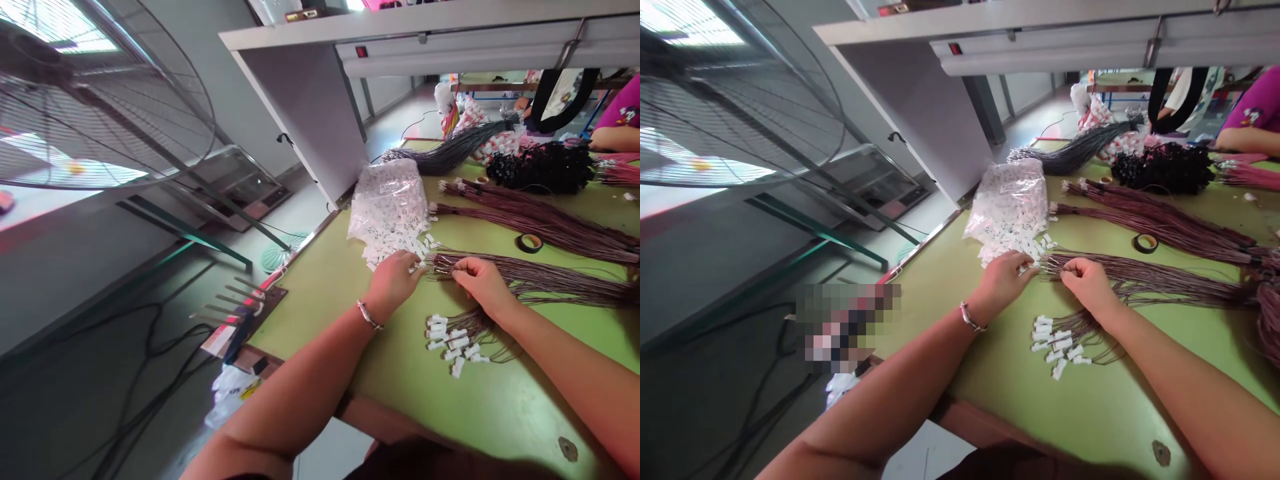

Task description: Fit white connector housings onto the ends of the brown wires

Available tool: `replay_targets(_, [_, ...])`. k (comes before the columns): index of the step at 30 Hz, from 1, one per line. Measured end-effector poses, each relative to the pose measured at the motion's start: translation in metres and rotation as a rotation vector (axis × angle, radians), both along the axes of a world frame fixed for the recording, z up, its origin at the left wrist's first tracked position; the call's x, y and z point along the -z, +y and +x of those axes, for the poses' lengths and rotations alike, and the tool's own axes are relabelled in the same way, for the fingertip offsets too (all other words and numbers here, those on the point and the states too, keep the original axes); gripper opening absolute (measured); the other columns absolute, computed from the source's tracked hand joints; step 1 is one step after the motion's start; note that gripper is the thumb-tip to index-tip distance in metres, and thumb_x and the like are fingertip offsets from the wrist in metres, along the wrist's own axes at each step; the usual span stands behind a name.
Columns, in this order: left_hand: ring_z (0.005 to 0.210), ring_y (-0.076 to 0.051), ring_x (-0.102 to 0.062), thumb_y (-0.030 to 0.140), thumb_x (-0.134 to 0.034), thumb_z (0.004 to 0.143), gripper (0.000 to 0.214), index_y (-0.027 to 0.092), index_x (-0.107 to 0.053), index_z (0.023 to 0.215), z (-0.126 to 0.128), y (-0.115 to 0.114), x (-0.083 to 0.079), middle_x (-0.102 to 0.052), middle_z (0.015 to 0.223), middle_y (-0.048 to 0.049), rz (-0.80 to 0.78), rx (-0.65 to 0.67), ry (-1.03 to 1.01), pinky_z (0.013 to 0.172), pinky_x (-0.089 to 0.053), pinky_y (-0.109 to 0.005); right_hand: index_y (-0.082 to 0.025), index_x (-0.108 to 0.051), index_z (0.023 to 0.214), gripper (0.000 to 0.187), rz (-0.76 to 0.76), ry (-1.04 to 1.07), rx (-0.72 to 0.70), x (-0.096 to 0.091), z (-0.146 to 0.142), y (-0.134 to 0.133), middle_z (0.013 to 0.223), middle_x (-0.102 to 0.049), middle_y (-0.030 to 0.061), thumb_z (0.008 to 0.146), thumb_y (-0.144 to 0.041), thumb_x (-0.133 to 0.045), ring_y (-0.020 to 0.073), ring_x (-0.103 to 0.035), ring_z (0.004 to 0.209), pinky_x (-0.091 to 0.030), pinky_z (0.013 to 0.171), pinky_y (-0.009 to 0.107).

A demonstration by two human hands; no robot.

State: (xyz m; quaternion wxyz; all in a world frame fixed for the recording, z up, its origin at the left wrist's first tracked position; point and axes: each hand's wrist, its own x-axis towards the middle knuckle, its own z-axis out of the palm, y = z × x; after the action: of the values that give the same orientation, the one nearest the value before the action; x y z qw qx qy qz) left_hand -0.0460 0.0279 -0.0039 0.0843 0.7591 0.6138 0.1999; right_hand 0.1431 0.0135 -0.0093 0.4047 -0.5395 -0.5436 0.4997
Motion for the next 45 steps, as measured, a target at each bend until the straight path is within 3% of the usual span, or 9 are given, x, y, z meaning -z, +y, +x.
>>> replay_targets(5, [0.09, -0.023, -0.057, 0.025, -0.052, 0.088, 0.021, 0.019, -0.07, 0.095, 0.009, 0.003, 0.003, -0.064, 0.09, -0.0091, -0.007, 0.085, 0.152, 0.078, -0.047, -0.034, -0.017, -0.057, 0.067, 0.018, 0.052, -0.047, 0.002, 0.001, 0.001, -0.001, 0.053, -0.045, -0.0051, 0.065, -0.035, -0.057, 0.0076, -0.033, 0.047, -0.026, 0.047, 0.024])
replay_targets(9, [0.09, -0.024, -0.058, 0.021, -0.055, 0.084, 0.022, 0.019, -0.071, 0.099, -0.004, 0.0, 0.003, -0.065, 0.089, -0.0085, -0.038, 0.072, 0.073, 0.08, -0.047, -0.036, -0.017, -0.056, 0.065, 0.019, 0.076, -0.074, -0.018, 0.0, 0.003, -0.001, 0.056, -0.046, -0.0038, 0.065, -0.037, -0.056, 0.0095, -0.036, 0.053, -0.029, 0.051, 0.024])
replay_targets(15, [0.085, -0.021, -0.058, 0.017, -0.055, 0.077, 0.029, 0.02, -0.071, 0.102, -0.017, 0.001, 0.003, -0.066, 0.085, -0.006, -0.07, 0.199, 0.006, 0.08, -0.048, -0.034, -0.019, -0.052, 0.061, 0.022, 0.081, -0.126, -0.051, -0.002, 0.003, -0.001, 0.057, -0.045, -0.0027, 0.066, -0.04, -0.055, 0.0109, -0.036, 0.056, -0.031, 0.054, 0.025])
replay_targets(24, [0.09, -0.022, -0.057, 0.025, -0.049, 0.088, 0.029, 0.02, -0.071, 0.106, -0.009, 0.002, 0.001, -0.065, 0.087, -0.0084, -0.072, 0.234, 0.051, 0.082, -0.047, -0.035, -0.018, -0.054, 0.062, 0.022, 0.105, -0.11, -0.043, 0.002, 0.003, 0.0, 0.058, -0.047, -0.003, 0.068, -0.04, -0.055, 0.0107, -0.038, 0.056, -0.032, 0.054, 0.025])
replay_targets(29, [0.088, -0.022, -0.056, 0.022, -0.057, 0.083, 0.019, 0.019, -0.074, 0.09, 0.0, 0.006, 0.004, -0.064, 0.083, -0.008, -0.025, 0.227, 0.022, 0.082, -0.048, -0.036, -0.018, -0.053, 0.061, 0.018, 0.137, -0.124, -0.046, 0.003, 0.002, 0.001, 0.058, -0.047, -0.0025, 0.068, -0.035, -0.054, 0.0112, -0.04, 0.057, -0.033, 0.055, 0.024])
replay_targets(32, [0.09, -0.022, -0.056, 0.022, -0.059, 0.081, 0.015, 0.017, -0.073, 0.082, -0.003, 0.006, 0.002, -0.065, 0.089, -0.0088, 0.046, 0.214, -0.07, 0.084, -0.048, -0.036, -0.018, -0.053, 0.061, 0.013, 0.158, -0.147, -0.033, 0.001, 0.002, -0.001, 0.058, -0.049, -0.0021, 0.066, -0.03, -0.053, 0.0116, -0.042, 0.058, -0.035, 0.057, 0.025])
replay_targets(35, [0.081, -0.018, -0.058, 0.023, -0.061, 0.079, 0.014, 0.017, -0.071, 0.086, -0.008, -0.002, -0.003, -0.066, 0.087, -0.0062, 0.062, 0.131, -0.243, 0.078, -0.049, -0.033, -0.018, -0.051, 0.06, 0.012, 0.16, -0.15, -0.013, -0.002, 0.002, -0.004, 0.058, -0.049, -0.002, 0.065, -0.029, -0.053, 0.0118, -0.042, 0.058, -0.036, 0.056, 0.025])
replay_targets(40, [0.055, -0.01, -0.051, 0.028, -0.066, 0.073, 0.019, 0.014, -0.069, 0.086, 0.001, -0.016, 0.0, -0.06, 0.062, 0.0001, -0.229, 0.059, -0.669, 0.053, -0.043, -0.022, -0.018, -0.053, 0.063, 0.014, 0.17, -0.141, 0.006, -0.006, 0.003, -0.01, 0.057, -0.048, -0.0023, 0.067, -0.032, -0.053, 0.0109, -0.04, 0.056, -0.033, 0.053, 0.024])
replay_targets(45, [0.051, -0.008, -0.049, 0.027, -0.069, 0.069, 0.022, 0.013, -0.07, 0.086, 0.01, -0.016, 0.008, -0.058, 0.057, 0.0014, -0.347, 0.062, -0.872, 0.049, -0.041, -0.02, -0.018, -0.054, 0.065, 0.014, 0.229, -0.234, 0.014, -0.002, 0.003, -0.011, 0.056, -0.048, -0.0025, 0.069, -0.031, -0.053, 0.0108, -0.041, 0.055, -0.033, 0.053, 0.024])
